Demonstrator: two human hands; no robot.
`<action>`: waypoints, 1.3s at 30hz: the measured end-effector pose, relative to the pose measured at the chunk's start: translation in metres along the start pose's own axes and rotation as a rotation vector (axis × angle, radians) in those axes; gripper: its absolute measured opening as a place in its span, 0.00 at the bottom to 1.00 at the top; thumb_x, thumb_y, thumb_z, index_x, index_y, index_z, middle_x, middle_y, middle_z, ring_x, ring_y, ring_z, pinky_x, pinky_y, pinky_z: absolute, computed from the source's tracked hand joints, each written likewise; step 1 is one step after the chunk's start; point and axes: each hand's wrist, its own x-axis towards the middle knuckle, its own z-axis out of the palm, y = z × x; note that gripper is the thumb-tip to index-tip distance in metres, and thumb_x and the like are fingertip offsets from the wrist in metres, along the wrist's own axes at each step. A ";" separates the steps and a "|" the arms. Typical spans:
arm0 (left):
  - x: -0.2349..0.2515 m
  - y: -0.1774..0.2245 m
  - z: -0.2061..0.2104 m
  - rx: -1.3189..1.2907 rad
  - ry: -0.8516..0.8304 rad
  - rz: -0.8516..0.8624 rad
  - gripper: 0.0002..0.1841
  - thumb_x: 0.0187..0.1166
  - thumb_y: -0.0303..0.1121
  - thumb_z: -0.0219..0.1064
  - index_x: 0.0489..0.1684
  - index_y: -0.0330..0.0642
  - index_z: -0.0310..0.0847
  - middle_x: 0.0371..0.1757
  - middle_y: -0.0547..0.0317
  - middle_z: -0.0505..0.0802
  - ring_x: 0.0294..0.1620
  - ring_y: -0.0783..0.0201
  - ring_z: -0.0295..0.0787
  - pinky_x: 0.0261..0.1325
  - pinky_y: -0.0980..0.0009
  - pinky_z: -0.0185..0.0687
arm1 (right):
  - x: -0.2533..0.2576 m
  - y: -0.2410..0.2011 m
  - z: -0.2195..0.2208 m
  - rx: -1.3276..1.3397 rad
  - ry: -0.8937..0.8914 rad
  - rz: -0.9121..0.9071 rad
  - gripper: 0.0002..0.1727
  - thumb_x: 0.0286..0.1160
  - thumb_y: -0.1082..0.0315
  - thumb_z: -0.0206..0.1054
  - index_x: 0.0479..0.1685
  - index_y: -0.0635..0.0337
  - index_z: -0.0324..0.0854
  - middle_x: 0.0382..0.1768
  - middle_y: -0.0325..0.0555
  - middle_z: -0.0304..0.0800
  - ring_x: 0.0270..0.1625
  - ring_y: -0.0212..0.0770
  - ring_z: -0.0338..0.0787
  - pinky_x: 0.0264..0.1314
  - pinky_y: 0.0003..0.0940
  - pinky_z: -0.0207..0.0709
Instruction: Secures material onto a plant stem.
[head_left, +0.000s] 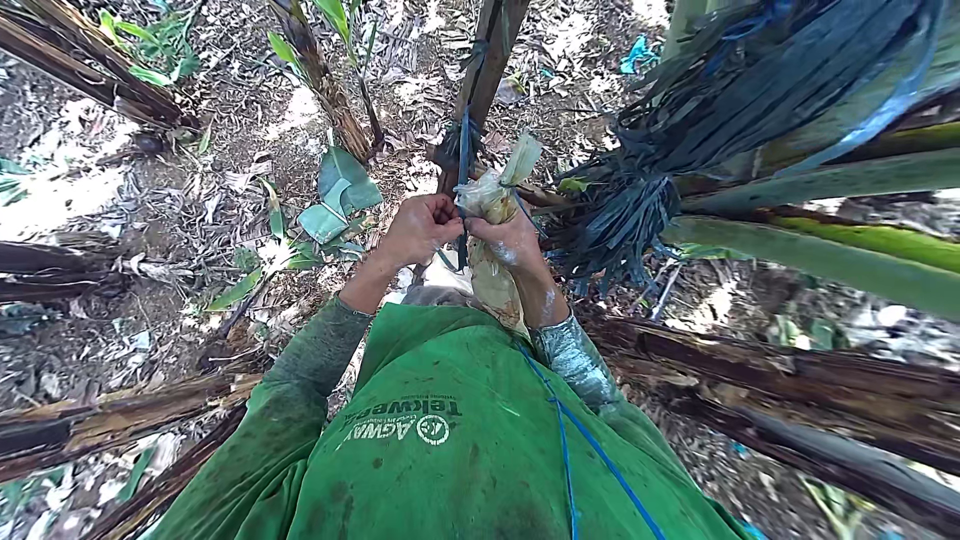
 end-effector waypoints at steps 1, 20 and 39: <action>0.002 -0.002 -0.001 0.072 0.029 -0.022 0.03 0.72 0.29 0.72 0.34 0.39 0.86 0.23 0.64 0.87 0.21 0.73 0.80 0.29 0.71 0.77 | 0.000 -0.002 0.000 0.022 -0.002 -0.011 0.23 0.65 0.72 0.74 0.63 0.52 0.81 0.48 0.40 0.90 0.45 0.31 0.89 0.45 0.30 0.86; 0.006 -0.074 -0.104 -0.142 0.168 0.163 0.02 0.82 0.32 0.66 0.41 0.46 0.78 0.22 0.76 0.82 0.16 0.83 0.69 0.20 0.84 0.66 | -0.010 -0.034 -0.092 0.347 -0.144 0.106 0.08 0.59 0.66 0.70 0.37 0.49 0.81 0.14 0.28 0.70 0.14 0.24 0.70 0.22 0.21 0.72; -0.049 0.015 0.047 -0.296 0.028 0.119 0.18 0.87 0.35 0.62 0.70 0.37 0.82 0.57 0.55 0.91 0.48 0.68 0.89 0.51 0.69 0.87 | -0.043 -0.007 -0.038 0.116 -0.038 0.055 0.16 0.58 0.75 0.75 0.47 0.51 0.84 0.30 0.34 0.91 0.27 0.28 0.87 0.31 0.24 0.86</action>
